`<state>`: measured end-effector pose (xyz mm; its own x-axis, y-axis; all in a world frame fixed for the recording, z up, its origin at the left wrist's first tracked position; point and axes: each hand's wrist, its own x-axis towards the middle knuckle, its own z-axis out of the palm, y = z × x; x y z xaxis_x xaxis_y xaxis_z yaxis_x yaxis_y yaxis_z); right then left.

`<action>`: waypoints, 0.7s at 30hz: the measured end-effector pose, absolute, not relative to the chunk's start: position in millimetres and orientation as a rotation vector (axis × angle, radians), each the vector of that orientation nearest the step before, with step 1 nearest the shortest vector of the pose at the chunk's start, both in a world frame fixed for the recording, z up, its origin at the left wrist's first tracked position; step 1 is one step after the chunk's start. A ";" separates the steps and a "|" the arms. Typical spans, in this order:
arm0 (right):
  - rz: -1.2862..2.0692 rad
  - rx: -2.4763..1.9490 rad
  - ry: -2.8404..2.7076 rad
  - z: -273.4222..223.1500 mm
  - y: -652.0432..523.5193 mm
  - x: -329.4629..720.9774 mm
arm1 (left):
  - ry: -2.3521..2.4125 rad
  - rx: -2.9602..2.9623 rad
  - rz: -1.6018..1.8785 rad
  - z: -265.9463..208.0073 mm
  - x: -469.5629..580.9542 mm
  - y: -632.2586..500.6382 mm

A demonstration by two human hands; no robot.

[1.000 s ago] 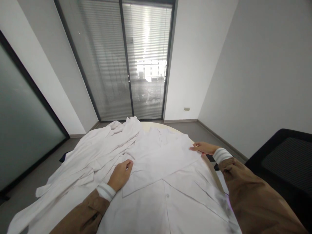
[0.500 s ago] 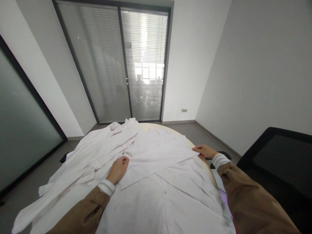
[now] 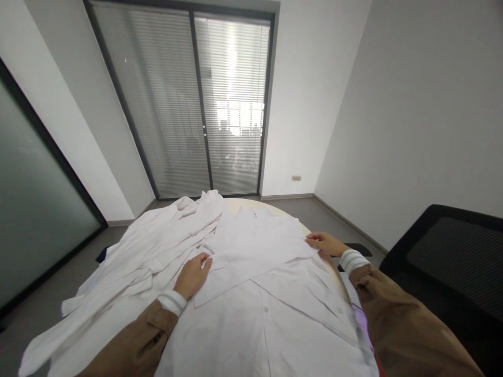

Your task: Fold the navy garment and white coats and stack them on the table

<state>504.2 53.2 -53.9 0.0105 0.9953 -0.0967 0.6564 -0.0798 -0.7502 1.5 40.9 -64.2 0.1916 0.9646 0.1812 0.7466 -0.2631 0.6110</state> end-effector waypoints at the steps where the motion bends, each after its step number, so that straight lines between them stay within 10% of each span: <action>1: 0.824 -1.825 -1.696 -55.5 55.2 502.4 | 1.610 2.094 0.768 -63.5 1.9 40.2; 21: 0.412 -2.512 -1.647 -45.8 68.7 479.2 | 1.651 2.062 0.709 -59.5 2.1 38.2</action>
<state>479.2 68.7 -45.8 0.3746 0.9124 -0.1648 0.8827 -0.4054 -0.2376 2.1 38.2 -59.5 0.1720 0.9756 0.1362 0.7708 -0.2194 0.5981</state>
